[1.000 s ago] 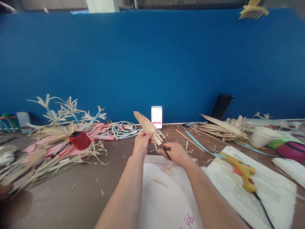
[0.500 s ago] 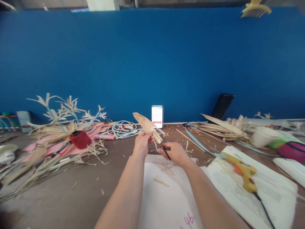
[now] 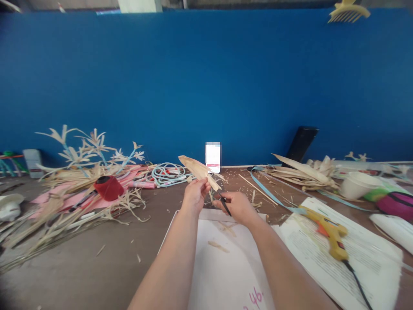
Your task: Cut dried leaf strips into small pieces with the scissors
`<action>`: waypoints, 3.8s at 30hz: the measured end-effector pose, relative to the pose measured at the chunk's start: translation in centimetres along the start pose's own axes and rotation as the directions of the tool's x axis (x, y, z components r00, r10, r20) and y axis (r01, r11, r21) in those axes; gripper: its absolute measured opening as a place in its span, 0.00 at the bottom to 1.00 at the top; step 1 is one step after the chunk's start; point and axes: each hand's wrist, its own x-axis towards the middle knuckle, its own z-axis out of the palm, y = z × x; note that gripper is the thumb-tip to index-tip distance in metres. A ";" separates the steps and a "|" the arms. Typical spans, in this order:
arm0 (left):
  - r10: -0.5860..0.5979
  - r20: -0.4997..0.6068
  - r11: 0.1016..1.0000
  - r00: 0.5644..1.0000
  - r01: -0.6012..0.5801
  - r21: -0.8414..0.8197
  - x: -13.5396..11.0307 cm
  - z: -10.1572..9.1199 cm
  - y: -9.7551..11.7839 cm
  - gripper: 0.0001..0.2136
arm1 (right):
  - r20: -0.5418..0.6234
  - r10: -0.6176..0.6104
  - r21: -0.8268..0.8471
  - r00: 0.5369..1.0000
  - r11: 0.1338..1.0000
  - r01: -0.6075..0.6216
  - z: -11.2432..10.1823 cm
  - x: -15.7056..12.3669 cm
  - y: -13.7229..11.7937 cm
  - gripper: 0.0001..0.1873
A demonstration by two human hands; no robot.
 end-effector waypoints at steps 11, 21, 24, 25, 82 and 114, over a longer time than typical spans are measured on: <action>0.011 0.029 0.997 1.000 -0.009 -0.078 0.1 0.0 -0.4 0.04 | -0.018 0.017 -0.010 1.000 1.000 -0.018 -0.1 -0.1 -0.4 0.18; 0.035 0.041 0.995 0.999 -0.031 -0.096 0.9 -0.7 -0.4 0.05 | -0.065 -0.005 -0.060 0.998 0.998 0.001 -0.3 0.2 0.7 0.17; 0.038 0.030 0.998 0.999 -0.036 -0.060 1.1 -1.0 -0.3 0.06 | -0.206 0.078 0.047 0.975 0.996 -0.070 -1.0 0.5 1.0 0.20; 0.034 0.039 0.999 0.999 -0.033 -0.036 1.1 -1.0 -0.2 0.07 | -0.264 0.114 0.124 0.958 0.989 -0.083 -1.2 0.7 1.1 0.21; 0.074 0.412 0.615 0.908 -0.367 0.698 -0.3 -0.6 -2.3 0.08 | -0.508 0.114 0.477 0.854 0.862 0.169 -1.4 1.6 2.6 0.24; -0.302 0.431 0.782 0.850 -0.038 0.622 -0.7 -0.9 -1.6 0.13 | -0.538 0.297 0.706 0.789 0.670 0.229 -1.9 1.7 2.2 0.21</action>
